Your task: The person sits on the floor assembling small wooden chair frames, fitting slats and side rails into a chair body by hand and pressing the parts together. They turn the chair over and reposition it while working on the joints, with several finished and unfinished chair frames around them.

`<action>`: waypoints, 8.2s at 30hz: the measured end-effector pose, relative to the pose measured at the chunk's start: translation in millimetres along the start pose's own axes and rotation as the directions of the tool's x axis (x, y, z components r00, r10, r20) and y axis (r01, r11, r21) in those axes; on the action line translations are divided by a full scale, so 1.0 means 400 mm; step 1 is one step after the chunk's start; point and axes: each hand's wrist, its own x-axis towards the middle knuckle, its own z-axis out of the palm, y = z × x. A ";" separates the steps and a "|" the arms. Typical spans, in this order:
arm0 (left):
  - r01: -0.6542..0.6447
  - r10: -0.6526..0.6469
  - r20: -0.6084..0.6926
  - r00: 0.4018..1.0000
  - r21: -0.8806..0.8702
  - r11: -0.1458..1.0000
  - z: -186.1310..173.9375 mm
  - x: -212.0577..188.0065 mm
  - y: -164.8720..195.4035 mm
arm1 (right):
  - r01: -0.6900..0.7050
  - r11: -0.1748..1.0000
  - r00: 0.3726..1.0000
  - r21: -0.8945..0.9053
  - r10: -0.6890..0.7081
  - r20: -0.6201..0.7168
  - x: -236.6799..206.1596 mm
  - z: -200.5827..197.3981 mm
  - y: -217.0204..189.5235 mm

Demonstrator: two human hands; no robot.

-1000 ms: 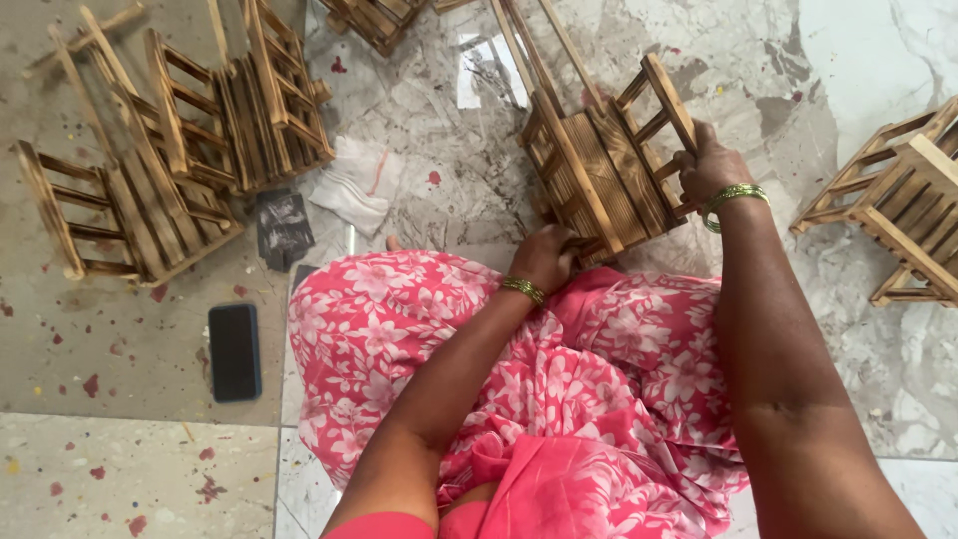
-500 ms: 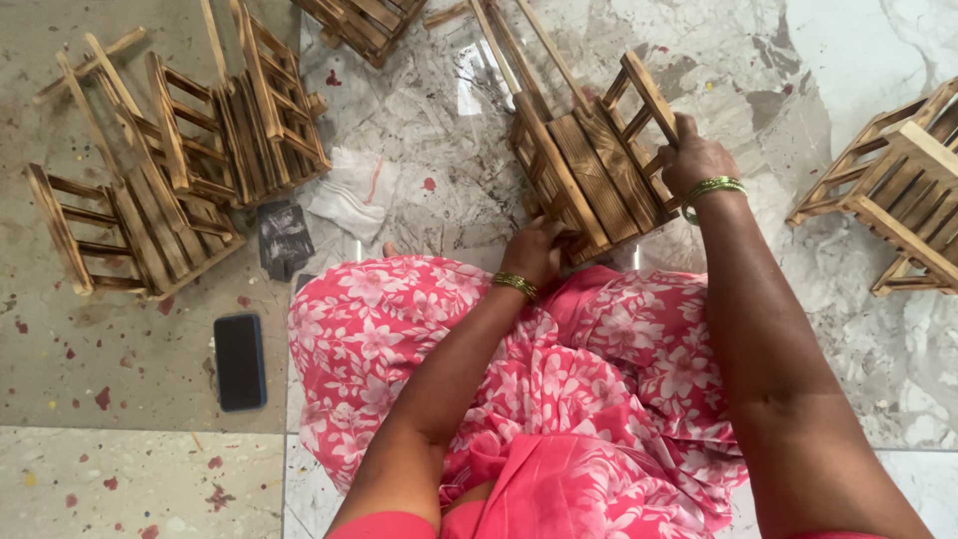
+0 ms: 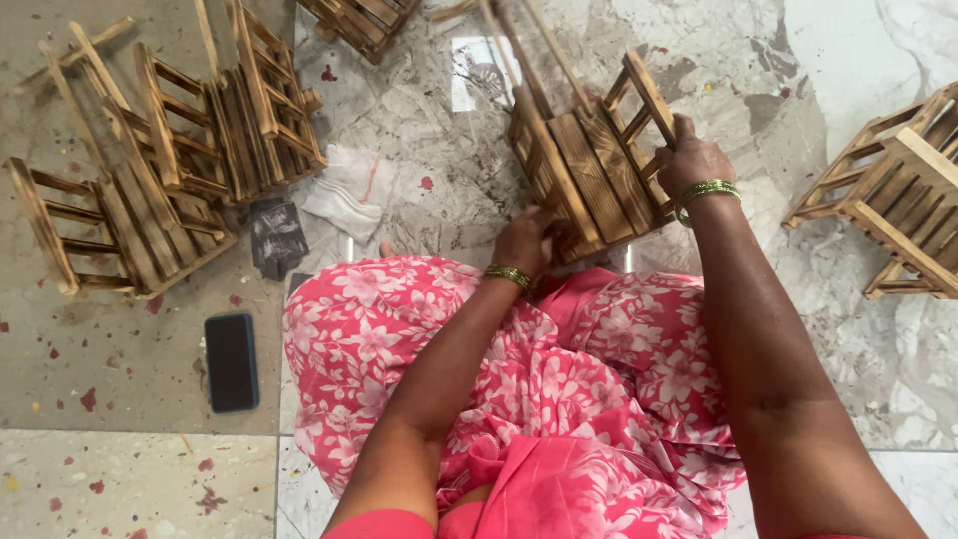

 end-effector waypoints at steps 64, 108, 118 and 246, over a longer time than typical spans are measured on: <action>-0.140 0.141 -0.058 0.988 0.026 0.990 0.025 -0.029 0.032 | -0.002 0.998 0.997 0.059 0.007 -0.074 0.006 0.013 0.019; 0.059 -0.058 0.064 0.996 -0.016 0.998 0.043 -0.040 0.042 | 0.141 0.990 0.960 -0.017 -0.141 -0.244 -0.030 0.040 0.026; -0.037 0.040 0.052 0.998 -0.044 0.998 0.048 -0.033 0.029 | 0.107 0.994 0.967 -0.011 -0.107 -0.230 -0.027 0.039 0.025; 0.023 -0.035 0.128 0.991 0.098 0.995 -0.040 0.110 -0.040 | 0.161 0.980 0.957 0.116 -0.127 -0.261 0.013 0.066 0.061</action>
